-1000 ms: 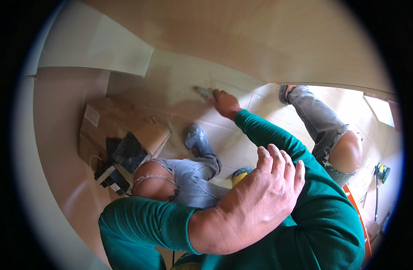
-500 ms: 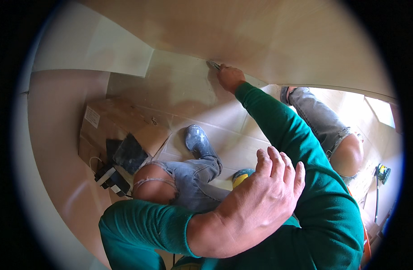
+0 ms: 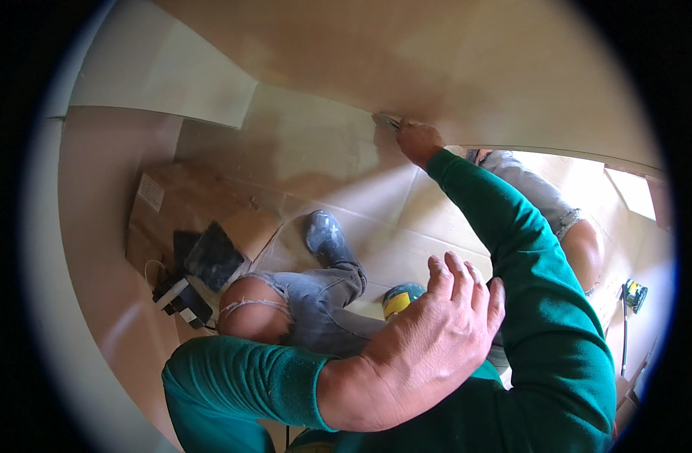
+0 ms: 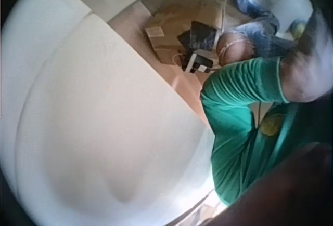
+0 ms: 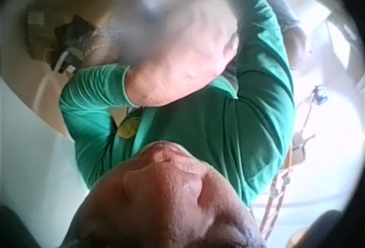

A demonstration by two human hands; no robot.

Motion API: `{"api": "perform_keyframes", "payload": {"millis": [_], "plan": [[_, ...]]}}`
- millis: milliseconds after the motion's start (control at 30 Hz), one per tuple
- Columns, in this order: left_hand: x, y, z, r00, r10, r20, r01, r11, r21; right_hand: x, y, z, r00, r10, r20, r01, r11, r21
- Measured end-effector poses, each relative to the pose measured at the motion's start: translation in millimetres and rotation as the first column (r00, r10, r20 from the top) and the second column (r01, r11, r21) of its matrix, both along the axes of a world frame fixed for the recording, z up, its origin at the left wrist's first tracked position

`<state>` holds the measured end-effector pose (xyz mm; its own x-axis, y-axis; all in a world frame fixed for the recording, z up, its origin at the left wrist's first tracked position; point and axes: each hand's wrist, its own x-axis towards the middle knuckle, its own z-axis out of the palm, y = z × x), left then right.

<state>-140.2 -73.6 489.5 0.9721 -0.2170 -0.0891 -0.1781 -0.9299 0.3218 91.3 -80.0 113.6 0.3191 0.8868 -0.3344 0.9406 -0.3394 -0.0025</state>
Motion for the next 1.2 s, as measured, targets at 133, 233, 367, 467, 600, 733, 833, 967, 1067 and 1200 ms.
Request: {"api": "perform_keyframes", "payload": {"millis": [133, 233, 367, 467, 600, 733, 833, 967, 1067, 1200], "plan": [[5.0, 2.0, 0.0, 0.999, -0.048, -0.007, 0.048, 0.996, 0.076, 3.0, 12.3, -19.7, 0.998, -0.028, -0.057, 0.031, 0.998, 0.054], [2.4, 8.4, 3.0, 1.000, -0.019, -0.014, 0.020, 0.997, 0.077, 8.6, -9.2, -14.6, 0.993, -0.078, -0.089, 0.075, 0.997, -0.032], [-2.1, 7.6, 7.3, 1.000, -0.017, 0.023, 0.015, 0.997, 0.082, -0.2, -27.4, -3.0, 0.990, -0.129, -0.057, 0.125, 0.990, -0.066], [-0.9, 5.9, 3.8, 1.000, -0.010, 0.022, 0.009, 1.000, 0.029, -32.2, -5.1, 5.6, 0.925, -0.269, -0.270, 0.278, 0.960, -0.002], [5.0, 10.7, 2.9, 0.999, -0.027, -0.029, 0.027, 1.000, -0.003, -60.6, 39.7, -12.2, 0.851, -0.393, -0.348, 0.425, 0.905, 0.018], [6.3, 9.6, 0.7, 1.000, -0.014, -0.020, 0.015, 1.000, 0.017, -54.9, 51.0, -20.4, 0.814, -0.464, -0.351, 0.487, 0.873, -0.025], [2.7, 10.9, 1.5, 0.999, 0.045, 0.011, -0.045, 0.999, 0.014, -47.5, 25.3, -9.1, 0.760, -0.513, -0.399, 0.516, 0.850, -0.110], [5.7, 9.8, -7.5, 0.994, 0.070, 0.084, -0.070, 0.998, 0.000, -28.8, -48.8, -18.2, 0.835, -0.479, -0.272, 0.431, 0.875, -0.219], [15.7, 9.9, -23.7, 0.994, 0.071, 0.086, -0.072, 0.997, 0.008, 11.2, -79.7, -9.4, 0.945, -0.258, -0.201, 0.189, 0.932, -0.309], [44.2, 33.5, -127.7, 0.996, 0.077, -0.034, -0.083, 0.816, -0.572, 52.3, -67.0, 102.0, 0.940, 0.225, -0.257, -0.315, 0.860, -0.401]]}}
